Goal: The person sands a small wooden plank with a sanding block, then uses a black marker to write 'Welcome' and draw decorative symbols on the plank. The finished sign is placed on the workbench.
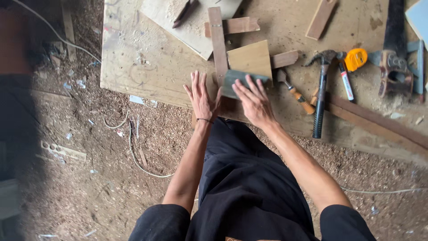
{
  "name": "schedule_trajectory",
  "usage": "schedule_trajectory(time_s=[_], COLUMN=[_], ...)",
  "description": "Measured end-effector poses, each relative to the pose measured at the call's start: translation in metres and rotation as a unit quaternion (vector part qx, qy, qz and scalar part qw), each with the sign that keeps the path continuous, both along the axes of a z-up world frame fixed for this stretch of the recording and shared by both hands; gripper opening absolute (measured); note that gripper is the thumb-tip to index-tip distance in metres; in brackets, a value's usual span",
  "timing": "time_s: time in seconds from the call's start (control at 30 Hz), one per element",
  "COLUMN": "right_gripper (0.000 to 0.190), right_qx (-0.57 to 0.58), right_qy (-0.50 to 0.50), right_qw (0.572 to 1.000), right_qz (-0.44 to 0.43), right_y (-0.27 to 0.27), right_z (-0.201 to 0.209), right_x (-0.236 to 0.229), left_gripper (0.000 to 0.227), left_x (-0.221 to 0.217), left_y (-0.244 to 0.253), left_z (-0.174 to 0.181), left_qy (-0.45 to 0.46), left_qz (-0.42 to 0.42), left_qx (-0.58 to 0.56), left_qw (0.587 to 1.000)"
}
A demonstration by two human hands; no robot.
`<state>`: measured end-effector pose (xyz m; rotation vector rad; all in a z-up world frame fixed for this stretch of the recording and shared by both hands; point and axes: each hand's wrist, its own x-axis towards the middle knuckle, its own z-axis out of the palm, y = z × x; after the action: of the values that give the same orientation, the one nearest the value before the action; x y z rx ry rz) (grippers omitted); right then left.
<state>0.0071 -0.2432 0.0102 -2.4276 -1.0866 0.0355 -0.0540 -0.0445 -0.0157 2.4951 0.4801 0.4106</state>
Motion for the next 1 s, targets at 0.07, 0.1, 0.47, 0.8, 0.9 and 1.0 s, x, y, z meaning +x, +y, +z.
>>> schedule_trajectory(time_s=[0.07,0.1,0.47,0.8,0.9,1.0], right_gripper=[0.055,0.056,0.056,0.064,0.059,0.053], right_qx=[-0.021,-0.037,-0.077,-0.070,-0.072,-0.097], right_qy=[-0.007,-0.002,-0.055,-0.008,-0.008,-0.015], right_qw=[0.998,0.995,0.988,0.996,0.995,0.990], right_qz=[0.066,0.092,0.126,0.053,0.074,0.098], right_y=[0.015,0.020,0.073,0.132,0.116,0.082], right_z=[-0.001,-0.001,-0.026,-0.029,-0.021,-0.014], right_x=[0.006,0.010,0.113,0.189,0.153,0.097], left_gripper=[0.089,0.093,0.075,0.077,0.073,0.060], left_x=[-0.009,-0.012,-0.010,-0.003,-0.003,-0.003], left_y=[-0.001,-0.002,-0.005,-0.010,-0.010,-0.010], left_z=[-0.003,-0.004,0.005,0.001,0.000,0.000], left_qy=[0.007,0.012,-0.010,0.077,0.068,0.081], left_qz=[0.005,0.006,0.060,0.055,0.055,0.070], left_qx=[-0.018,-0.027,-0.065,0.032,0.010,0.011], left_qw=[1.000,1.000,0.996,0.995,0.996,0.994])
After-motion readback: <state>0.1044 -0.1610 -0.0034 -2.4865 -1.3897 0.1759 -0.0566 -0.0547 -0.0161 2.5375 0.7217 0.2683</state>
